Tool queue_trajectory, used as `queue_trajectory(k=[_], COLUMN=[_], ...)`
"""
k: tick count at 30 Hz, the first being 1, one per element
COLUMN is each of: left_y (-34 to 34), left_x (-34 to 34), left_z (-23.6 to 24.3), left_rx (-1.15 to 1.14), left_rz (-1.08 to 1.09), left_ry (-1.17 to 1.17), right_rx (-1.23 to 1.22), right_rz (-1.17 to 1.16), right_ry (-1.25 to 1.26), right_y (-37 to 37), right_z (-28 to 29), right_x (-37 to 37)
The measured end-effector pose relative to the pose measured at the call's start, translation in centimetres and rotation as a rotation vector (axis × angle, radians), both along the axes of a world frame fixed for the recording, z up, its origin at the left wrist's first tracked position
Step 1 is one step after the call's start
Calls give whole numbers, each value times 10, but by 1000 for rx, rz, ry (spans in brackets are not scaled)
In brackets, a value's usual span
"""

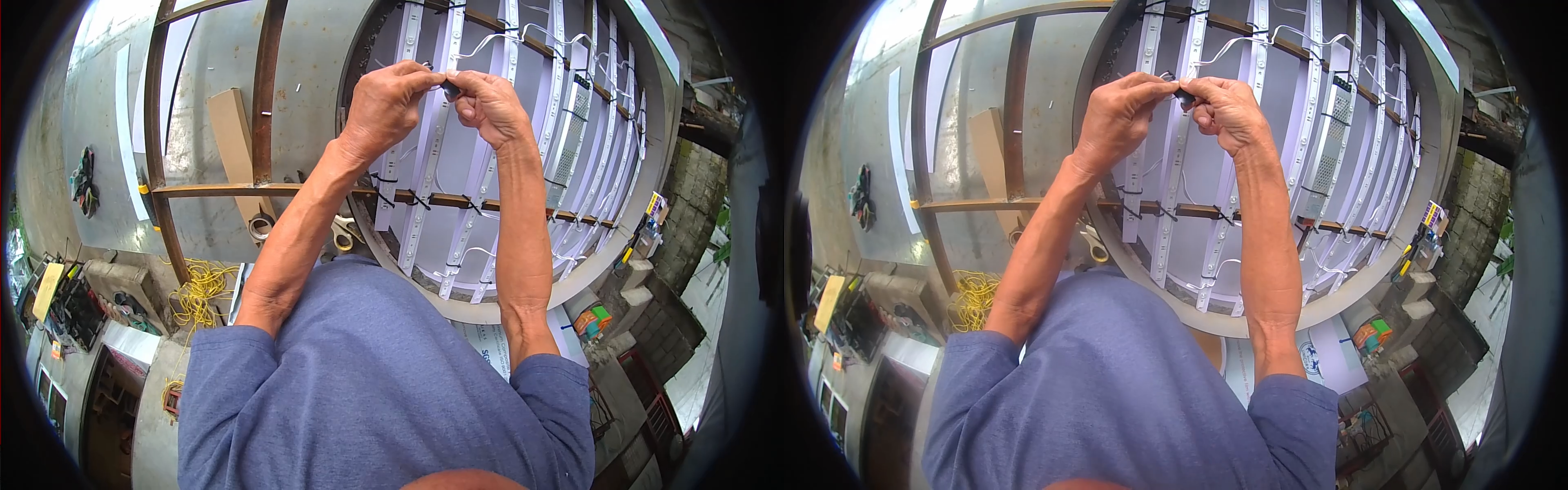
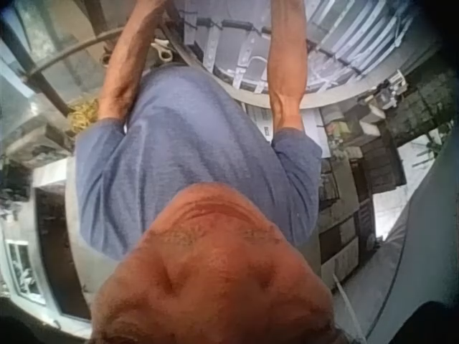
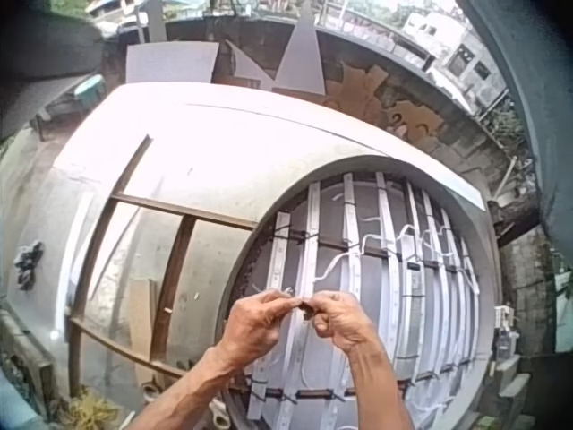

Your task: Wiring and securing LED strips on a circular sign frame using tape and scissors.

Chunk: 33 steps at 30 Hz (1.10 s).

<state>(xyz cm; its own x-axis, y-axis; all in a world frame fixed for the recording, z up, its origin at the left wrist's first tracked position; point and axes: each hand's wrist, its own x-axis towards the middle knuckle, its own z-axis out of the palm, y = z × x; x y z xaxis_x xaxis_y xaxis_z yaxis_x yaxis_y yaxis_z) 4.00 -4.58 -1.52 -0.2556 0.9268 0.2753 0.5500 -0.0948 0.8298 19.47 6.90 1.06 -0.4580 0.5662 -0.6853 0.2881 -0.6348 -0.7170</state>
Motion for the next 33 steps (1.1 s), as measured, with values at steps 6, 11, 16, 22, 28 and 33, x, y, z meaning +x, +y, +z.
queue_trajectory(k=[6, 11, 16, 22, 28, 33], left_y=[3, 8, 12, 14, 15, 21], left_x=[-3, -10, -14, -18, -24, -33], left_z=[8, 8, 5, 5, 3, 6], left_rx=[-315, -481, -562, -582, -583, -593], left_rz=[68, 16, -7, -52, -55, -58], left_ry=[-428, -642, -951, -918, -880, -777], right_rx=[81, 200, 249, 242, 186, 864], right_rz=[-147, -145, -134, -109, 58, 343], right_ry=[62, -54, -86, -79, -81, -35], right_y=[-10, -21, -21, -19, -1, 18], right_z=[3, 15, 19, 19, 28, 22], right_x=[-5, -15, -15, -14, -2, -4])
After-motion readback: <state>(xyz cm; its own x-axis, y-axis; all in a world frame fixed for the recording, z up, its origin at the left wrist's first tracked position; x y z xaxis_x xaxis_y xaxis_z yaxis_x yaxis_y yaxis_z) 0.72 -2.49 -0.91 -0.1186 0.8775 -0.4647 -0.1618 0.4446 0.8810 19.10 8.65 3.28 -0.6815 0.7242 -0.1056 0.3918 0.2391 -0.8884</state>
